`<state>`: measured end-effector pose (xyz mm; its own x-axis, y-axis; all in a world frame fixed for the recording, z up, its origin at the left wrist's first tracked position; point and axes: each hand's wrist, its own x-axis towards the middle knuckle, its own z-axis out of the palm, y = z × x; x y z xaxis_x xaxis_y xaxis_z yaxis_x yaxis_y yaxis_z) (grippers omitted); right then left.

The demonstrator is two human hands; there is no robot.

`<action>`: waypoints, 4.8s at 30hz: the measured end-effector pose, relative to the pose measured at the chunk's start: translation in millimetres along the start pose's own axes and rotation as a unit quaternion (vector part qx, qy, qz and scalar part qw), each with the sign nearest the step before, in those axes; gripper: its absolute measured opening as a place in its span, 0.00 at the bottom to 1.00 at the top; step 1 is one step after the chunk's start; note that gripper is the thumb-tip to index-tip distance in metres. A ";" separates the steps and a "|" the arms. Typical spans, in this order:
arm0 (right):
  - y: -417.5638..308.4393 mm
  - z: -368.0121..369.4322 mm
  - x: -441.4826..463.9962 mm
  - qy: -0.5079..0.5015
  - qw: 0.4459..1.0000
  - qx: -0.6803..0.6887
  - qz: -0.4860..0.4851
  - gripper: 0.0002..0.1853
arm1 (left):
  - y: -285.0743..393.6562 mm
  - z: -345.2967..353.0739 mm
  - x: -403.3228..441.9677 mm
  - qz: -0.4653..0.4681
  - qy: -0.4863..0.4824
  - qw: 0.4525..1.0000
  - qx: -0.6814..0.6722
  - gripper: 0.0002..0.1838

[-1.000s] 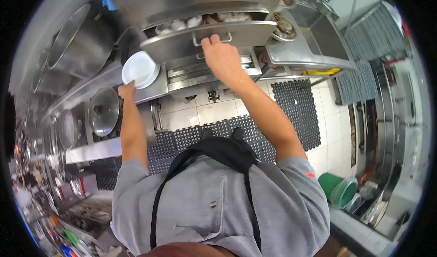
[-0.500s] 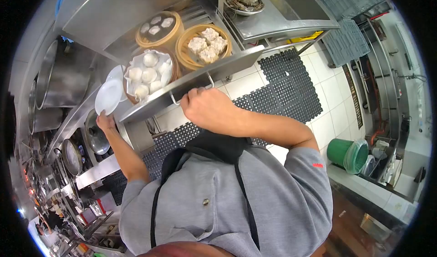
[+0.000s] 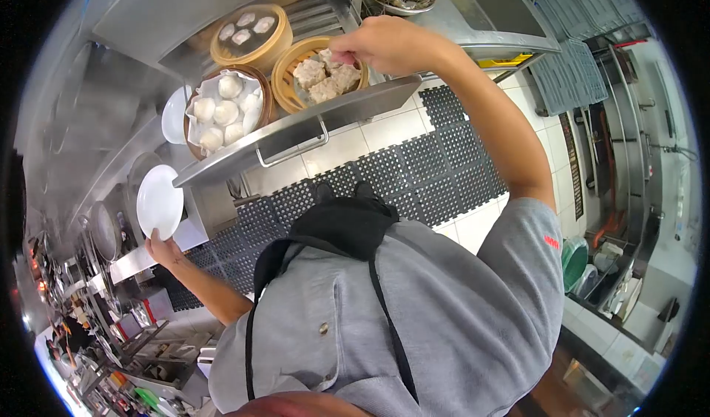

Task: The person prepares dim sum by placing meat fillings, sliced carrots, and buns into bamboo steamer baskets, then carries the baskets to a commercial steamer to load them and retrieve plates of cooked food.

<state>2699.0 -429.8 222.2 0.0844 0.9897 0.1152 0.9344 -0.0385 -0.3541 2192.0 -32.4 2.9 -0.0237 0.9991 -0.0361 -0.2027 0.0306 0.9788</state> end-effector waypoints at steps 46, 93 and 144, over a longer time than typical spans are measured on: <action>-13.7 -16.9 3.5 0.098 0.988 -0.106 0.059 0.21 | -97.5 -84.0 -34.1 -0.032 0.018 0.997 0.072 0.19; -5.2 119.5 166.0 0.220 0.674 0.669 0.223 0.18 | -136.9 140.2 77.7 -0.241 -0.059 0.969 0.015 0.21; -97.9 -5.8 137.7 0.316 0.887 -0.317 0.111 0.31 | -224.9 13.0 -156.7 -0.473 0.045 0.878 0.047 0.21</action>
<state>2621.1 -290.6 278.1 0.2817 0.6805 0.6765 0.8604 -0.4912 0.1357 2254.0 -195.4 -208.9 0.0329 0.5180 -0.8548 -0.0914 0.8532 0.5135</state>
